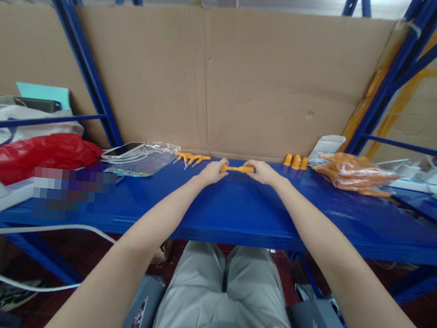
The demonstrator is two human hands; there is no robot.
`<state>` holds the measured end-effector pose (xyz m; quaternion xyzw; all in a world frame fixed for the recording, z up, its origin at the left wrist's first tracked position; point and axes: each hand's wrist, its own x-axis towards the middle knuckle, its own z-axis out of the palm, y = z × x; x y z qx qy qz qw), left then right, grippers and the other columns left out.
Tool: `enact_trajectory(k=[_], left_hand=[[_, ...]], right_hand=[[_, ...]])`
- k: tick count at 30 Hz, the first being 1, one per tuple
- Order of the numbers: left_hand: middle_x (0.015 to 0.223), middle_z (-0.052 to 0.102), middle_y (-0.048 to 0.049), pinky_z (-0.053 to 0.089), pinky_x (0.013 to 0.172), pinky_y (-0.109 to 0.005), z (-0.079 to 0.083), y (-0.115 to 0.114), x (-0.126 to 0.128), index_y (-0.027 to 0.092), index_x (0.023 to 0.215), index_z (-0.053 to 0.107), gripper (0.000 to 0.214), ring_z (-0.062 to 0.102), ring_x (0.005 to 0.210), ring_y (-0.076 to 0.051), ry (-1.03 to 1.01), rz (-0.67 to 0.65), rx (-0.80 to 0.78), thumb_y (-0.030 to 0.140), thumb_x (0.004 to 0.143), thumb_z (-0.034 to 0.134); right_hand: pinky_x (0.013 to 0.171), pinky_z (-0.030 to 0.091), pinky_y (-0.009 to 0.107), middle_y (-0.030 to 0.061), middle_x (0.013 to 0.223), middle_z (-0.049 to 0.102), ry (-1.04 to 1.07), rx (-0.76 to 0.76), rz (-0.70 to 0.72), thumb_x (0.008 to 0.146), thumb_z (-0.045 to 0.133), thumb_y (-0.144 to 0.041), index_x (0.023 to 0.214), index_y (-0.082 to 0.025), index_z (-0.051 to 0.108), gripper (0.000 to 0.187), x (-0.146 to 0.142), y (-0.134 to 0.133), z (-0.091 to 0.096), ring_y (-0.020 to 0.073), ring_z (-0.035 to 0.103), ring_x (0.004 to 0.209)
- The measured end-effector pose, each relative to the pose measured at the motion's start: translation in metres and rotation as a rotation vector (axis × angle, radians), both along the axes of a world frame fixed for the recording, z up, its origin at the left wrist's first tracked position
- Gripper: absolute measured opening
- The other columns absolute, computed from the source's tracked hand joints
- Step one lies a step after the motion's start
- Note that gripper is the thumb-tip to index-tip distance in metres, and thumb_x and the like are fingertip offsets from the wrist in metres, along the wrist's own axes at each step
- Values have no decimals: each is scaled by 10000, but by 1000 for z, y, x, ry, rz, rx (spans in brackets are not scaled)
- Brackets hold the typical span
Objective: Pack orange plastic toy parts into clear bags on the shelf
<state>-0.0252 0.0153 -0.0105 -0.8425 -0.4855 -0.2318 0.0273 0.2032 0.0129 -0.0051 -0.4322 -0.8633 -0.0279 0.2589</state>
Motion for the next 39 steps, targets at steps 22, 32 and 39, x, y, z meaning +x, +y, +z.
enact_trajectory(k=[22, 32, 39], left_hand=[[655, 628, 31, 459, 656, -241, 0, 0, 5, 184, 983, 578, 268, 636, 665, -145, -221, 56, -24, 140, 756, 714], [703, 657, 11, 458, 679, -252, -3, 5, 3, 191, 974, 592, 272, 649, 724, -161, -195, 64, 14, 160, 741, 729], [699, 655, 19, 453, 657, -238, -5, 7, 2, 193, 974, 592, 275, 640, 687, -146, -192, 22, 11, 172, 737, 730]], right_hand=[[753, 549, 253, 76, 879, 703, 734, -530, -68, 852, 668, -211, 953, -145, 594, 142, 6, -10, 8, 127, 686, 761], [635, 566, 210, 17, 744, 697, 828, -706, -71, 839, 704, -210, 1059, -181, 576, 256, 5, -24, 17, 101, 673, 603], [528, 546, 196, 55, 621, 679, 762, -726, -76, 866, 650, -413, 817, -135, 607, 285, 5, -21, 13, 110, 639, 509]])
